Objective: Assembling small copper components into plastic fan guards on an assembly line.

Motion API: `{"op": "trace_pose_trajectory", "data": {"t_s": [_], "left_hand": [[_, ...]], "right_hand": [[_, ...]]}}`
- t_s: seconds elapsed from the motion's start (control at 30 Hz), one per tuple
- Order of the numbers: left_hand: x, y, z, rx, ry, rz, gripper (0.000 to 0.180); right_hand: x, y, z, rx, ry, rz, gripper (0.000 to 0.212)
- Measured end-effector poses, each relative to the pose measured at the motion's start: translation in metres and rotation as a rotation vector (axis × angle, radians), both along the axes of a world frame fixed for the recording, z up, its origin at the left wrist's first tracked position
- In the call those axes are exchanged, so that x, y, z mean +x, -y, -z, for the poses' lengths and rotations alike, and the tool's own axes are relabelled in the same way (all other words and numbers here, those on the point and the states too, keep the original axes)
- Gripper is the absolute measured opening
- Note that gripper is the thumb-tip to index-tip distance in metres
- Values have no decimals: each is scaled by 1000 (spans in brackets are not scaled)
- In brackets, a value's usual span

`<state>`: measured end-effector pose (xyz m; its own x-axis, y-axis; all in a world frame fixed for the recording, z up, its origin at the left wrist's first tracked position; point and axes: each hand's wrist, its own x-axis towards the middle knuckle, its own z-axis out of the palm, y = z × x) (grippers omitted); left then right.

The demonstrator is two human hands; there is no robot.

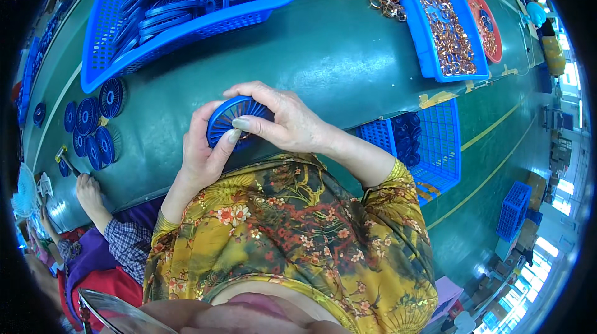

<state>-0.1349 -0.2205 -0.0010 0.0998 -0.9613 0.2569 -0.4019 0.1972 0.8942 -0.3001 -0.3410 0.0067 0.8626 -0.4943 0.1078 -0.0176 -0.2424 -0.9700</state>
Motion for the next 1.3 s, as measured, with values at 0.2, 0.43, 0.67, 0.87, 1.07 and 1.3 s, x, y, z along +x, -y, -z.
{"op": "trace_pose_trajectory", "data": {"t_s": [0.2, 0.43, 0.67, 0.87, 1.07, 1.3], "left_hand": [[40, -5, 20, -291, 501, -565, 32], [94, -32, 31, 257, 1076, -895, 37], [98, 17, -28, -416, 648, -694, 18], [118, 95, -53, -408, 853, -554, 30], [126, 147, -66, 268, 791, -203, 47], [126, 147, -52, -227, 624, -497, 28]], "right_hand": [[-21, 88, 6, -609, -253, 567, 39], [-76, 189, 22, -911, -961, 879, 33], [-55, 156, 22, -937, -838, 764, 36], [-60, 155, 27, -919, -740, 757, 33], [-64, 156, 29, -916, -723, 765, 32], [-65, 149, 24, -751, -487, 726, 24]]}}
